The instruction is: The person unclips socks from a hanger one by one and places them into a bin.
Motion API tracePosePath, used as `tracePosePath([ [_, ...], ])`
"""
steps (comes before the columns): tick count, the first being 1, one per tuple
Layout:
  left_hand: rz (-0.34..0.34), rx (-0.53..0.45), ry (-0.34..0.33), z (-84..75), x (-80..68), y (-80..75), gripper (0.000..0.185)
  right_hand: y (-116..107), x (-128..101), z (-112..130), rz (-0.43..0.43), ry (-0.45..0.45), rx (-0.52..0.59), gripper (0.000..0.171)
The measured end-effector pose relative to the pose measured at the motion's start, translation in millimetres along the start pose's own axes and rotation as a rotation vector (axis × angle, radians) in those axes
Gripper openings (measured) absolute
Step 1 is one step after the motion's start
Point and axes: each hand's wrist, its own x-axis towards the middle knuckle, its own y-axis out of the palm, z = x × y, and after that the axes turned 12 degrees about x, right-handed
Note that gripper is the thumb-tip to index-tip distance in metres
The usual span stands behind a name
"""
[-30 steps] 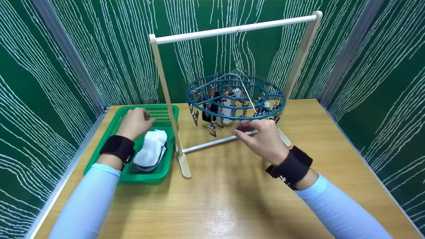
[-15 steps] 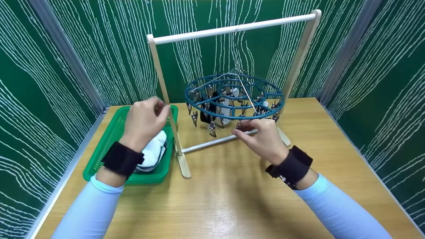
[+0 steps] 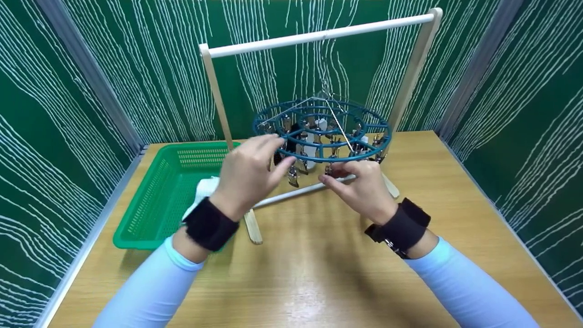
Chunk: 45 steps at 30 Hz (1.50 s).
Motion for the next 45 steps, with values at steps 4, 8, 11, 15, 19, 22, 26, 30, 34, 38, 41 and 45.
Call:
tracePosePath([
  [4, 0.0, 0.076, 0.104, -11.3, 3.4, 7.4, 0.031, 1, 0, -1, 0.001, -0.028, 0.016, 0.014],
  [8, -0.052, 0.204, 0.2, -15.7, 5.4, 14.0, 0.022, 4, 0, -1, 0.001, -0.026, 0.014, 0.014],
  [11, -0.12, 0.319, 0.261, -16.0, 6.1, 18.1, 0.012, 6, 0, -1, 0.009, -0.019, 0.023, 0.014],
  [15, -0.176, 0.422, 0.311, -14.7, 6.4, 20.9, 0.005, 9, 0, -1, 0.013, -0.021, 0.039, 0.013],
  [19, -0.185, 0.451, 0.33, -13.1, 6.3, 22.8, 0.005, 10, -1, -1, 0.017, -0.027, 0.058, 0.014],
  [22, -0.18, 0.446, 0.327, -11.4, 6.5, 24.0, 0.006, 10, -2, -1, 0.02, -0.039, 0.055, 0.017],
  [26, -0.163, 0.43, 0.31, -8.5, 6.1, 24.9, 0.008, 5, -2, 2, 0.029, -0.071, 0.041, 0.021],
  [30, -0.16, 0.411, 0.289, -4.2, 4.9, 27.2, 0.01, -5, -2, 6, 0.005, -0.16, 0.043, 0.017],
  [34, -0.163, 0.396, 0.276, 1.4, 3.7, 29.8, 0.011, -19, 1, 7, -0.088, -0.283, 0.056, 0.01],
  [38, -0.145, 0.381, 0.263, 7.1, 2.6, 31.0, 0.011, -34, 6, 8, -0.192, -0.33, 0.025, 0.012],
  [41, -0.12, 0.369, 0.252, 10.7, 1.6, 30.8, 0.011, -46, 8, 6, -0.204, -0.289, -0.049, 0.01],
  [45, -0.086, 0.342, 0.238, 14.1, 0.7, 29.8, 0.011, -60, 9, -4, -0.168, -0.182, -0.132, 0.02],
])
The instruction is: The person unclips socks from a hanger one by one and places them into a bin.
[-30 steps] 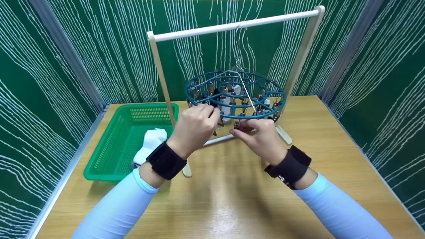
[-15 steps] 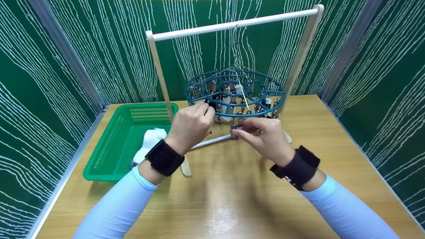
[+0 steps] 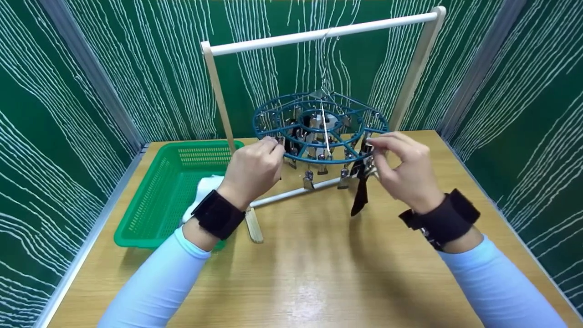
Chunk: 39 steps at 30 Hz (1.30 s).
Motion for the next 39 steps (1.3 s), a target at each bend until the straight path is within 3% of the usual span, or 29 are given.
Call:
tracePosePath([
  [5, 0.039, -0.044, -0.029, 4.4, -0.4, -1.4, 0.011, -7, 0, -17, 0.039, 0.119, -0.067, 0.036],
  [11, 0.055, -0.086, -0.062, 8.4, -2.5, -2.3, 0.012, -8, 0, -25, 0.097, 0.141, -0.087, 0.031],
  [14, 0.063, -0.101, -0.073, 10.0, -3.6, -2.1, 0.013, -8, 1, -25, 0.107, 0.115, -0.082, 0.026],
  [23, 0.132, -0.111, -0.104, 11.9, -3.3, -8.4, 0.026, -9, -1, -18, 0.098, -0.076, -0.151, 0.019],
  [26, 0.087, -0.112, -0.089, 9.5, -1.0, -12.2, 0.034, -9, -2, -13, 0.094, -0.119, -0.175, 0.017],
  [34, -0.155, -0.116, 0.006, -7.7, 8.6, -17.9, 0.026, 1, -3, 0, 0.08, -0.207, -0.234, 0.021],
  [39, -0.205, -0.086, 0.099, -19.8, 13.7, -19.3, 0.028, 9, -5, 7, 0.074, -0.236, -0.259, 0.02],
])
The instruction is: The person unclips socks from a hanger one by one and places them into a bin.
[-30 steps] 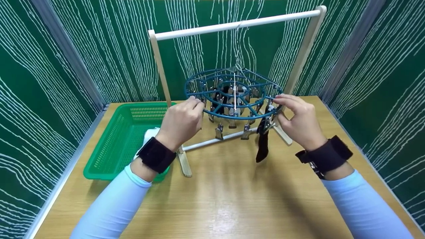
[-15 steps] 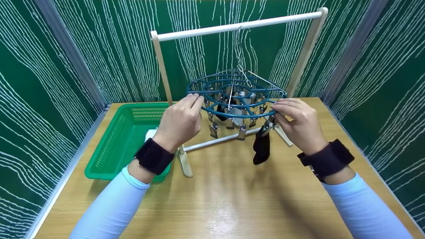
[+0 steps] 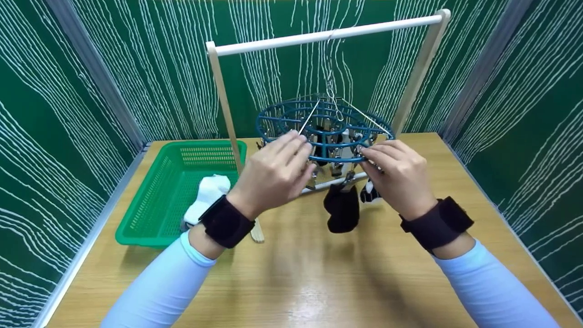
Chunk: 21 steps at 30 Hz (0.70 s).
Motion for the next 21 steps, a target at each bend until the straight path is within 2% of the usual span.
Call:
tracePosePath([
  [4, 0.025, 0.008, 0.046, -7.8, 2.9, -0.2, 0.028, 6, 2, 6, -0.014, -0.02, -0.027, 0.018],
  [8, 0.046, 0.052, 0.052, -12.3, 4.4, 1.4, 0.021, 11, 4, 11, -0.014, -0.033, -0.049, 0.016],
  [16, -0.007, 0.118, 0.026, -9.9, 2.1, 7.8, 0.008, 18, 6, 18, -0.048, -0.06, -0.037, 0.015],
  [21, -0.01, 0.123, 0.028, -6.4, -1.4, 9.6, 0.01, 17, 6, 26, -0.086, -0.065, -0.01, 0.02],
])
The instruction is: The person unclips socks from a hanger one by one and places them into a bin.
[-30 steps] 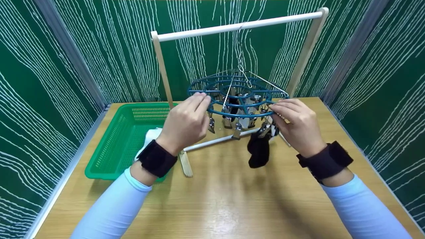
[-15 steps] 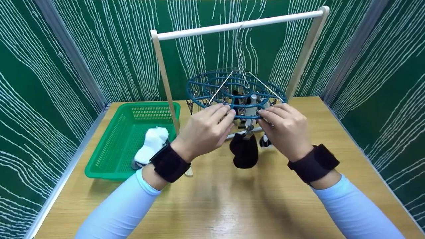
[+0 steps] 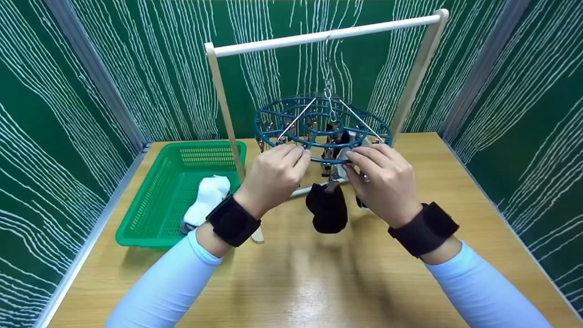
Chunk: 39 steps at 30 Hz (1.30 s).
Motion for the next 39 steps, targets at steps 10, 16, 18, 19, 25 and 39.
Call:
tracePosePath([
  [10, 0.05, 0.026, 0.0, 6.9, -4.1, 2.1, 0.01, 4, -12, 11, 0.075, -0.009, 0.077, 0.019],
  [16, 0.062, 0.022, -0.006, 9.2, -4.8, 2.3, 0.01, 13, -19, 12, 0.173, 0.103, 0.127, 0.034],
  [18, 0.064, 0.012, -0.01, 9.6, -5.1, 2.6, 0.01, 15, -19, 12, 0.209, 0.167, 0.162, 0.036],
  [19, 0.066, 0.008, -0.012, 9.8, -5.4, 2.9, 0.01, 16, -18, 12, 0.226, 0.201, 0.187, 0.036],
  [25, 0.071, -0.018, -0.024, 9.9, -7.7, 4.7, 0.014, 23, -16, 7, 0.281, 0.335, 0.311, 0.034],
  [39, 0.062, -0.068, -0.082, 7.8, -16.0, 8.3, 0.015, 33, -14, 1, 0.283, 0.398, 0.353, 0.02],
])
